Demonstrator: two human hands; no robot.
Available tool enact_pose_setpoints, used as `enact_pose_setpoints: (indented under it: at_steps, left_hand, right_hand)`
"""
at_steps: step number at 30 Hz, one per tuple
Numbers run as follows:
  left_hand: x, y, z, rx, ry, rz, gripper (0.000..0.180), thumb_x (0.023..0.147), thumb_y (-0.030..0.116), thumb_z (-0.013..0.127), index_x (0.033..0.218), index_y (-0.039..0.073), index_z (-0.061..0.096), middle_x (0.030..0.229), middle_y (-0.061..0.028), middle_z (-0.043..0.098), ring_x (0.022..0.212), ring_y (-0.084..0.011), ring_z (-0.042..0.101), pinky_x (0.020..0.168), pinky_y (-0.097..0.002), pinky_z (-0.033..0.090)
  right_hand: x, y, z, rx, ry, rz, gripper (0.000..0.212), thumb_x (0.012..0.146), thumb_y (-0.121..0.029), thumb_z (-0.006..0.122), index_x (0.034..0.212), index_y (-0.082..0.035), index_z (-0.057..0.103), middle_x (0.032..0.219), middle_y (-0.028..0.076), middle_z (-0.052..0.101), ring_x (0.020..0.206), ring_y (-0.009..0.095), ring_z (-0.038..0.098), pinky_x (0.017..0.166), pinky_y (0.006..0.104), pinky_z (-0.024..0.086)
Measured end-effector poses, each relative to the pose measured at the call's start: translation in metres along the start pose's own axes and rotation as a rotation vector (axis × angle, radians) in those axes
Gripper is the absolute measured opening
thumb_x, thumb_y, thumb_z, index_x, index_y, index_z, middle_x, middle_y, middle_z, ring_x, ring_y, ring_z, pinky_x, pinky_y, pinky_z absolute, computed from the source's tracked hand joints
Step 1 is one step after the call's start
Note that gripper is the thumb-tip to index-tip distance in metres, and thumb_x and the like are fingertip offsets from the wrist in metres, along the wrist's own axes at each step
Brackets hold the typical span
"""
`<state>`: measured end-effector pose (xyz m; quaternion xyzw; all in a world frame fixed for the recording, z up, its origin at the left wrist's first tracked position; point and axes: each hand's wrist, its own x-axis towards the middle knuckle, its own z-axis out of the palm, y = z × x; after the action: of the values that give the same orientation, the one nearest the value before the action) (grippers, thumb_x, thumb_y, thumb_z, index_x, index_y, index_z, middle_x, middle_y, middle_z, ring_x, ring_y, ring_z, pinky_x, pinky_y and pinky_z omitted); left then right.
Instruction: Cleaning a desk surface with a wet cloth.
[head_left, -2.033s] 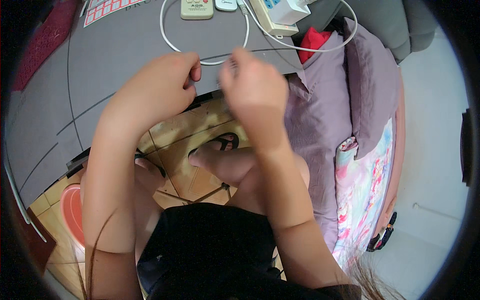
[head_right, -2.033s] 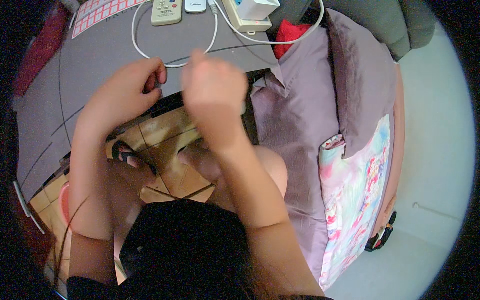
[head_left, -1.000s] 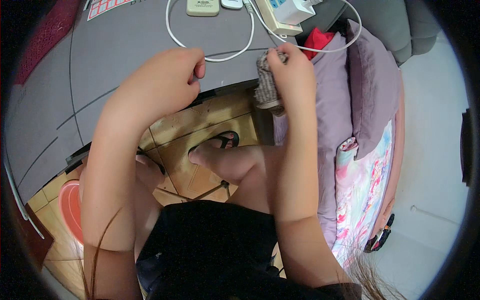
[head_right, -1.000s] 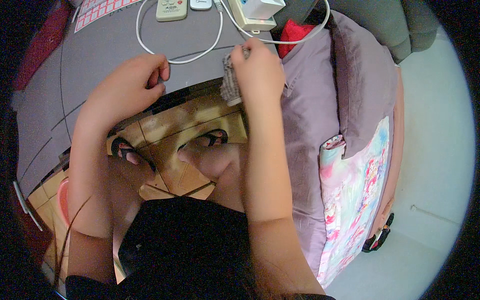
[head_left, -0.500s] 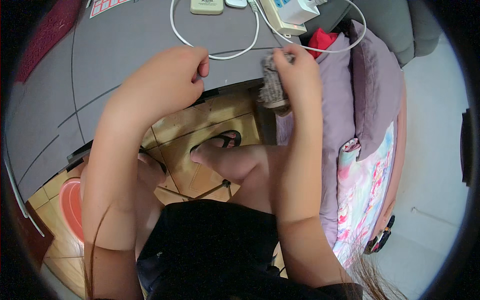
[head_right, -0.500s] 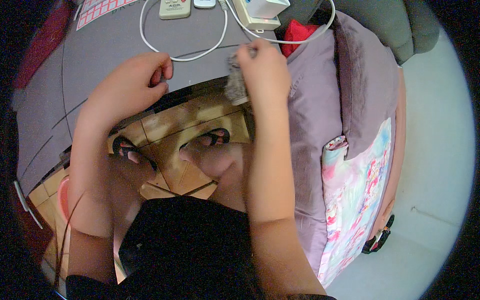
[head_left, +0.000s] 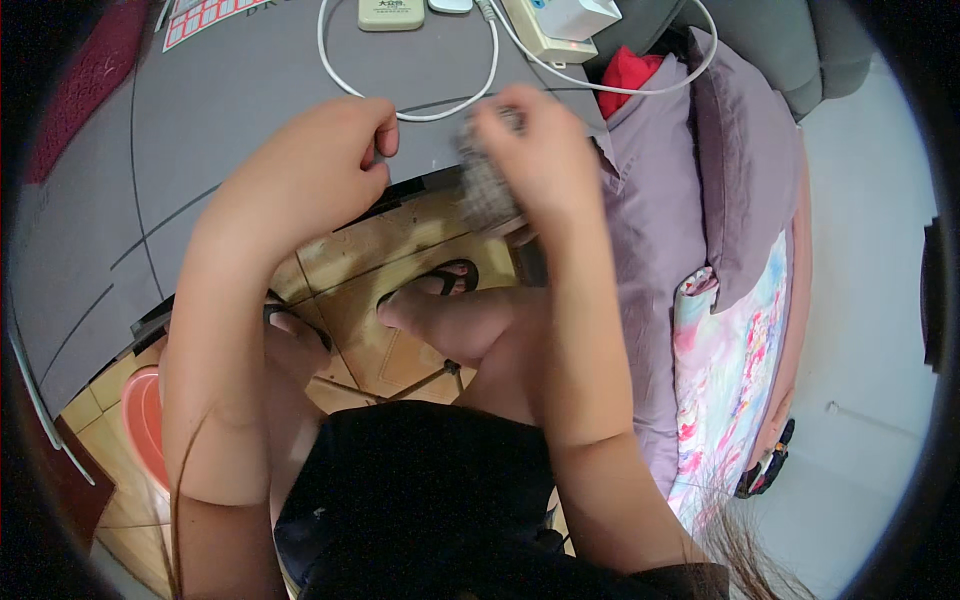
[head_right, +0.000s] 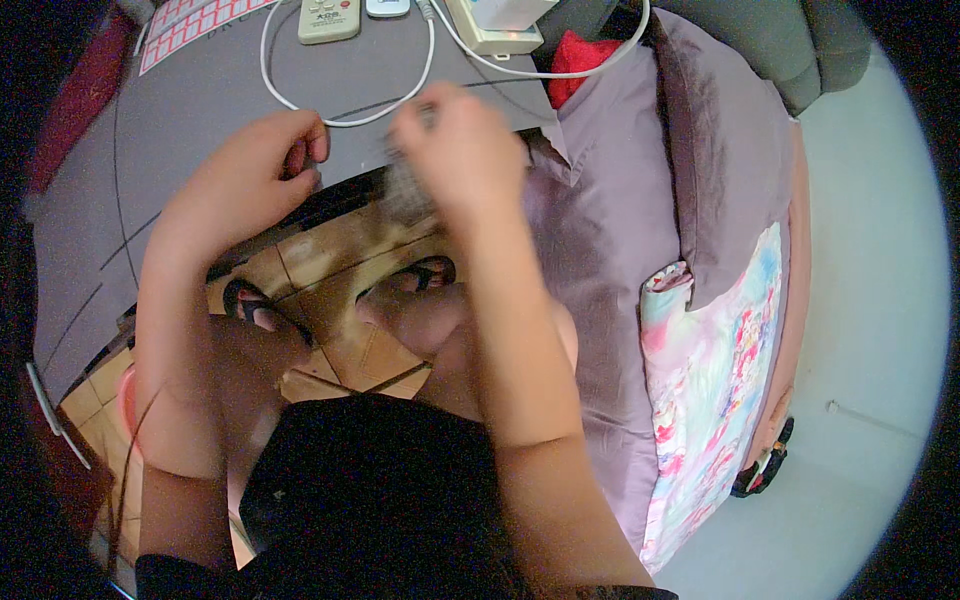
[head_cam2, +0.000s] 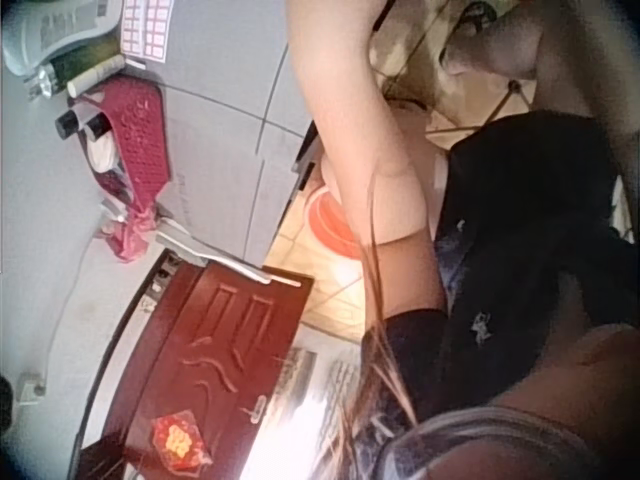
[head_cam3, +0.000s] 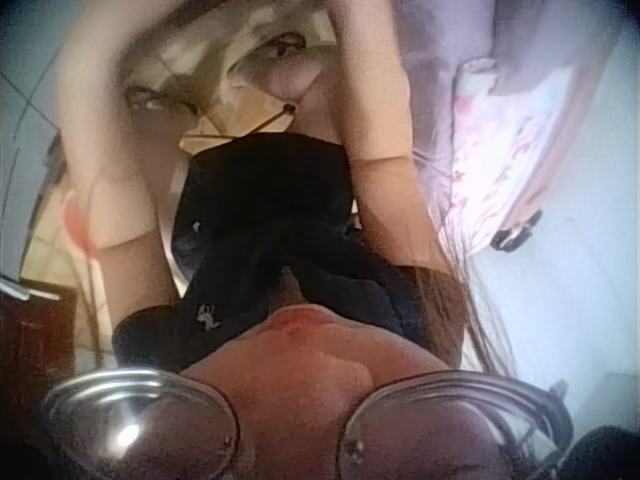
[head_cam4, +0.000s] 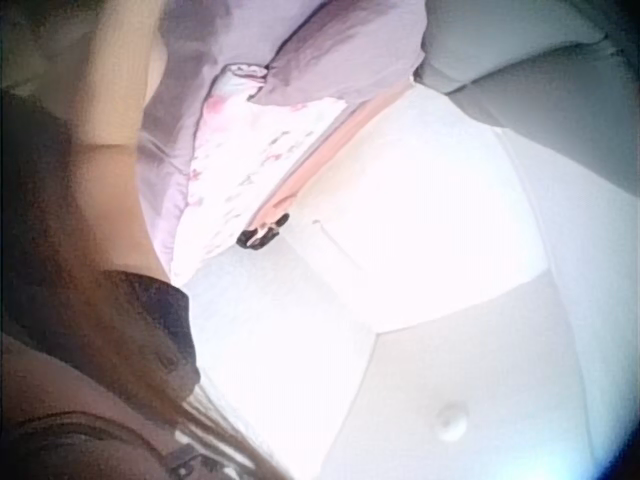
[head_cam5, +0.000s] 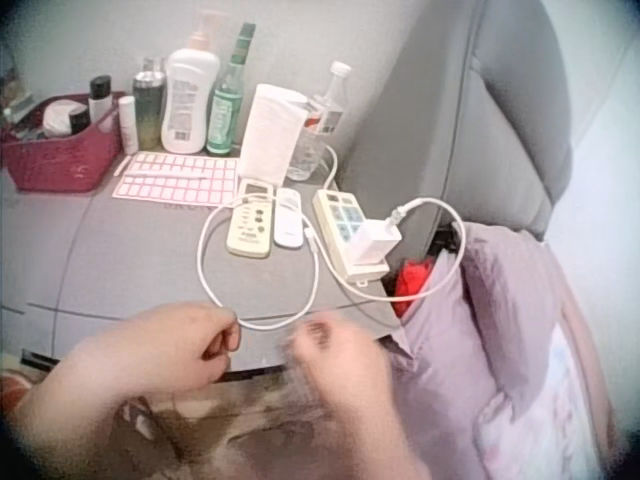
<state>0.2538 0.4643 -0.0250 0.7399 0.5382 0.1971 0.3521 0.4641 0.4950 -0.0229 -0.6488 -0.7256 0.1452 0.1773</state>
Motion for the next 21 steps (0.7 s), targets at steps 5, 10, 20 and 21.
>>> enact_pose_setpoints:
  at_steps: [5, 10, 20, 21]
  left_hand:
    - [0.003, -0.001, 0.001, 0.037, 0.013, 0.044, 0.016, 0.077, 0.005, 0.061, 0.09, 0.002, 0.053, 0.075, -0.0111, 0.052, 0.068, -0.0242, 0.053, 0.063, -0.0373, 0.044]
    - [0.004, -0.004, 0.004, 0.048, 0.015, 0.034, 0.017, 0.077, 0.006, 0.061, 0.091, 0.002, 0.053, 0.075, -0.0118, 0.053, 0.069, -0.0249, 0.054, 0.064, -0.0379, 0.045]
    - [0.002, 0.002, 0.0, 0.059, 0.009, 0.052, 0.016, 0.078, 0.006, 0.061, 0.092, 0.002, 0.054, 0.074, -0.0118, 0.055, 0.069, -0.0262, 0.056, 0.063, -0.0384, 0.045]
    - [0.002, 0.002, 0.0, 0.056, 0.011, 0.055, 0.016, 0.078, 0.006, 0.061, 0.092, 0.002, 0.054, 0.074, -0.0118, 0.055, 0.069, -0.0262, 0.056, 0.063, -0.0384, 0.045]
  right_hand:
    - [0.011, 0.029, -0.016, -0.134, 0.133, 0.154, 0.031, 0.086, -0.035, 0.06, 0.097, -0.007, 0.069, 0.087, 0.021, 0.07, 0.084, 0.039, 0.069, 0.075, 0.048, 0.054]
    - [-0.025, -0.03, 0.014, -0.148, 0.024, -0.152, 0.028, 0.088, -0.032, 0.058, 0.092, -0.005, 0.064, 0.08, 0.023, 0.067, 0.076, 0.042, 0.066, 0.067, 0.0517, 0.051]
    - [0.009, 0.021, -0.013, -0.1, 0.08, 0.103, 0.036, 0.086, -0.039, 0.059, 0.103, -0.009, 0.07, 0.09, 0.022, 0.07, 0.09, 0.039, 0.068, 0.077, 0.0487, 0.054]
    - [0.014, 0.035, -0.013, -0.128, 0.122, 0.08, 0.034, 0.088, -0.037, 0.059, 0.099, -0.007, 0.069, 0.086, 0.022, 0.07, 0.084, 0.039, 0.069, 0.075, 0.0488, 0.054]
